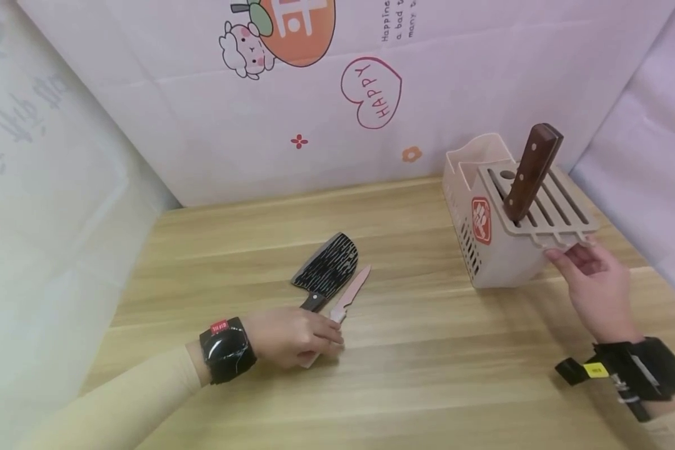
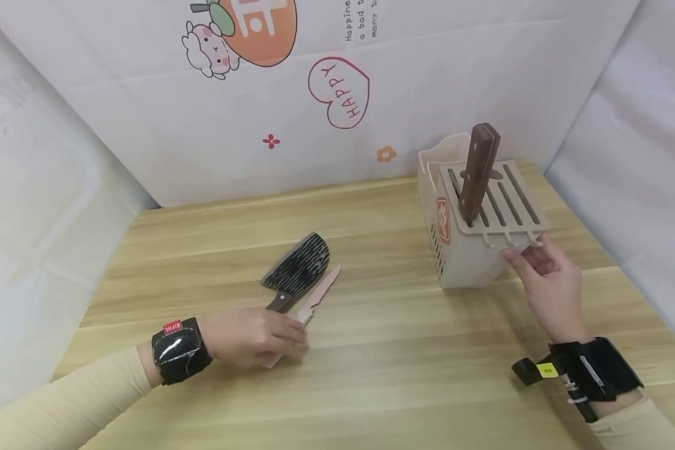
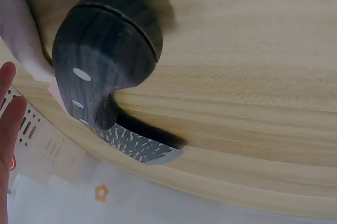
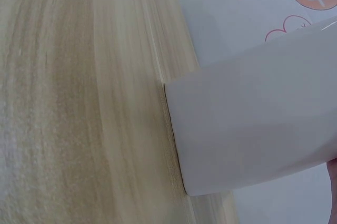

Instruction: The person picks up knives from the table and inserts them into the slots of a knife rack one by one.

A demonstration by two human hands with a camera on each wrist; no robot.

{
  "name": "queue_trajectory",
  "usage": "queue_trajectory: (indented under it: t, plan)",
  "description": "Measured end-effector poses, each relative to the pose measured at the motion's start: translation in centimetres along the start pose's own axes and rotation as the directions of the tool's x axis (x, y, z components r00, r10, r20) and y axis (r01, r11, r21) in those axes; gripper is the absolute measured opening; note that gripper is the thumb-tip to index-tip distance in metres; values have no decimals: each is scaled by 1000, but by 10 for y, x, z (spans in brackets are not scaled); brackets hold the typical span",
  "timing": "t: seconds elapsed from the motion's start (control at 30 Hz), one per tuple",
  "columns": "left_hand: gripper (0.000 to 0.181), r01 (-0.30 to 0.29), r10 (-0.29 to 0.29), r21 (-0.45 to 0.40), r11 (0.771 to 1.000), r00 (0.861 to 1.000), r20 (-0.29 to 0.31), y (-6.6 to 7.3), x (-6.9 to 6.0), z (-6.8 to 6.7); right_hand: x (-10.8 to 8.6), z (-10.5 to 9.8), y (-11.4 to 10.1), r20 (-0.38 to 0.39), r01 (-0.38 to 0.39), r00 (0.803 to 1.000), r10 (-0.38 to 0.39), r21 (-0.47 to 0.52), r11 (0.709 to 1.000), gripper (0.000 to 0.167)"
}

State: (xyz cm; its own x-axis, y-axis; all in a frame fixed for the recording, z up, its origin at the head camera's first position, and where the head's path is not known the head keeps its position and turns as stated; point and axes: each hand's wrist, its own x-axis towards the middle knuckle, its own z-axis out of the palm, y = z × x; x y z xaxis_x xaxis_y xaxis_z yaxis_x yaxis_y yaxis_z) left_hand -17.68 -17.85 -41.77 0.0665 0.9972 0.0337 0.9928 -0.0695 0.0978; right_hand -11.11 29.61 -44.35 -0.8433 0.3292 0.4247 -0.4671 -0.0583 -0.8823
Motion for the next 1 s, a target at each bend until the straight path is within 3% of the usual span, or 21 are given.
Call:
queue_trajectory:
  t: [0.2, 0.4, 0.6, 0.73, 0.87, 0.93, 1.0]
  plan:
    - [28, 36, -33, -31, 999, 995, 93, 4, -5, 10, -4, -1, 1, 20, -20, 1000, 20, -29, 999, 39]
    - [22, 15, -7, -80, 997, 995, 100, 6, -1, 15, -6, -3, 2, 21, -19, 1000, 20, -23, 1000, 43]
    - [25, 12, -5, -70, 997, 995, 103, 6, 8, 13, -6, -2, 2, 11, -20, 1000, 20, -8, 1000, 45]
    - [26, -7, 10, -76, 997, 999, 42, 6, 14, 11, -6, -1, 3, 0, -6, 1000, 6, 8, 1000, 45]
    - [28, -20, 15, -72, 997, 997, -71, 4, 22, 7, -4, 1, 2, -2, 4, 1000, -4, 12, 1000, 45]
    - [29, -45, 37, -43, 998, 987, -155, 1, 25, 4, -4, 1, 2, -3, 6, 1000, -6, 0, 1000, 45]
    - [31, -70, 67, -4, 998, 966, -251, -1, 28, 1, -3, 1, 1, 0, 5, 1000, -5, -9, 1000, 44]
